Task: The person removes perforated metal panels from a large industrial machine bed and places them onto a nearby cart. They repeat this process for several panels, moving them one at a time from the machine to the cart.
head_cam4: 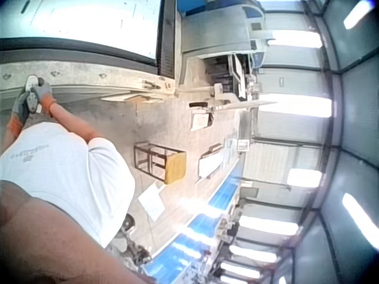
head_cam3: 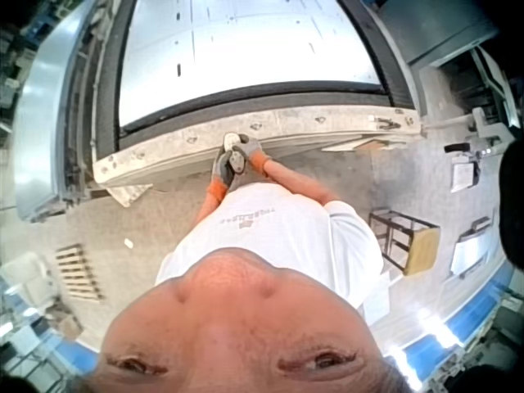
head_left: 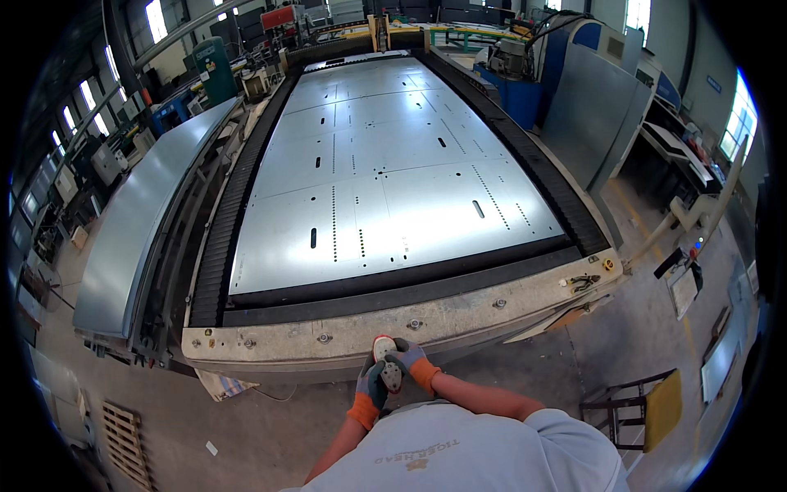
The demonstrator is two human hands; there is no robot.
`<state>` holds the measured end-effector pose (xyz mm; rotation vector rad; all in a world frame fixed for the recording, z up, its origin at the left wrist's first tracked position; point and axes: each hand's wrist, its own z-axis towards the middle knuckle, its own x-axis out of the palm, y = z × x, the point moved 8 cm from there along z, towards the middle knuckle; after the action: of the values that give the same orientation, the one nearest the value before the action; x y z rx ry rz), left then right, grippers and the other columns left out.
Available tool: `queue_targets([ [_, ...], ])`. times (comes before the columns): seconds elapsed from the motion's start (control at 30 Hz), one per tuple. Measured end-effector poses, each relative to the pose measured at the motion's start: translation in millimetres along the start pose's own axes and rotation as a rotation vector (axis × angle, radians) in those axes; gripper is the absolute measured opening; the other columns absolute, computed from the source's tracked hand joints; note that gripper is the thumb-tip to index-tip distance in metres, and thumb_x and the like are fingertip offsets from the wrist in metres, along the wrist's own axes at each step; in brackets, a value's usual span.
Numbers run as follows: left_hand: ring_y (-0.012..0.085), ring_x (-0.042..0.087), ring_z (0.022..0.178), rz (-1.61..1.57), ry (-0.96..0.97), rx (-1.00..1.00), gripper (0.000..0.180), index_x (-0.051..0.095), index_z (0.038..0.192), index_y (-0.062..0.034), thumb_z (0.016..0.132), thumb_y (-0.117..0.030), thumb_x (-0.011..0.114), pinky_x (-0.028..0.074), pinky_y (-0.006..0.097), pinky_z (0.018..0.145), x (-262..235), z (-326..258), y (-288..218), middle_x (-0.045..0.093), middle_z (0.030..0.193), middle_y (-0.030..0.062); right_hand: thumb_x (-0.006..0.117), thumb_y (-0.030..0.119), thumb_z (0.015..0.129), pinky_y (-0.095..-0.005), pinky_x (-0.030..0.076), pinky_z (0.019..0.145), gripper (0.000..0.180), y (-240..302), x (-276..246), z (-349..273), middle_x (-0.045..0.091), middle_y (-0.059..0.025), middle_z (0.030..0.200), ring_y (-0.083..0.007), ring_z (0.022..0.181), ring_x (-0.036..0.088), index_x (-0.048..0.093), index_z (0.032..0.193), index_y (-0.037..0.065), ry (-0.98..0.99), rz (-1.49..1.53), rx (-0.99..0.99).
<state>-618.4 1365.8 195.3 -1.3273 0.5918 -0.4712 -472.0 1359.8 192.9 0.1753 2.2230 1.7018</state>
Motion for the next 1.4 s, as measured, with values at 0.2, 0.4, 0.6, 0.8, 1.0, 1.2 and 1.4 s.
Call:
queue_targets([
  [0.2,0.0228,0.063,0.106,-0.255,-0.069,-0.104,0.031,0.053,0.128,-0.0018,0.097,-0.006,0.052,0.051,0.034,0.092,-4,9,-14,0.062,0.120,0.0141,0.071,0.029,0.080,-0.0360,0.053,0.085,0.048,-14,3,10,0.070,-0.0169,0.110,-0.0283,0.101,0.068,0.064,0.120,0.004,0.012,-0.023,-0.022],
  [0.4,0.0220,0.065,0.099,-1.277,-0.087,-0.501,0.041,0.052,0.131,-0.0050,0.104,-0.034,0.045,0.054,0.035,0.087,2,-15,1,0.065,0.113,0.0103,0.073,0.029,0.083,-0.0344,0.050,0.092,0.053,-19,31,-4,0.067,-0.0115,0.120,-0.0219,0.109,0.062,0.060,0.128,0.005,0.257,-0.015,0.065],
  [0.6,0.0246,0.066,0.096,-1.307,-0.254,-0.600,0.055,0.060,0.127,-0.0117,0.098,-0.055,0.043,0.055,0.040,0.086,-14,-64,91,0.068,0.110,0.0091,0.070,0.032,0.086,-0.0342,0.047,0.097,0.050,-30,42,-19,0.066,-0.0128,0.124,-0.0244,0.116,0.061,0.061,0.128,0.006,0.352,-0.161,0.104],
  [0.8,0.0309,0.065,0.102,-1.373,-0.456,-0.374,0.047,0.060,0.127,-0.0170,0.101,-0.050,0.038,0.052,0.049,0.089,-82,-133,259,0.068,0.113,0.0076,0.071,0.029,0.088,-0.0293,0.051,0.080,0.043,-67,11,-27,0.070,-0.0098,0.111,-0.0167,0.094,0.066,0.065,0.125,0.007,0.305,-0.180,0.268],
  [1.0,0.0308,0.056,0.118,-1.137,-0.821,-0.531,0.064,0.050,0.138,-0.0129,0.099,-0.059,0.031,0.042,0.049,0.102,-127,-114,311,0.056,0.136,0.0064,0.067,0.033,0.088,-0.0328,0.048,0.094,0.041,-101,-37,-54,0.069,-0.0119,0.118,-0.0228,0.109,0.064,0.068,0.119,0.007,0.178,-0.261,0.338],
  [1.2,0.0333,0.057,0.117,-1.158,-0.951,-0.704,0.056,0.057,0.132,-0.0140,0.098,-0.054,0.036,0.045,0.051,0.100,-132,-43,296,0.058,0.134,0.0077,0.067,0.029,0.088,-0.0313,0.049,0.091,0.038,-108,-74,-84,0.069,-0.0112,0.117,-0.0219,0.107,0.064,0.068,0.117,0.004,0.023,-0.186,0.405],
  [1.4,0.0317,0.062,0.106,-1.072,-0.979,-0.826,0.047,0.062,0.124,-0.0140,0.096,-0.049,0.047,0.049,0.052,0.091,-128,-52,286,0.064,0.123,0.0098,0.068,0.026,0.088,-0.0279,0.051,0.074,0.029,-190,-124,-153,0.073,-0.0058,0.095,-0.0138,0.083,0.066,0.072,0.111,0.009,-0.378,0.072,0.552],
])
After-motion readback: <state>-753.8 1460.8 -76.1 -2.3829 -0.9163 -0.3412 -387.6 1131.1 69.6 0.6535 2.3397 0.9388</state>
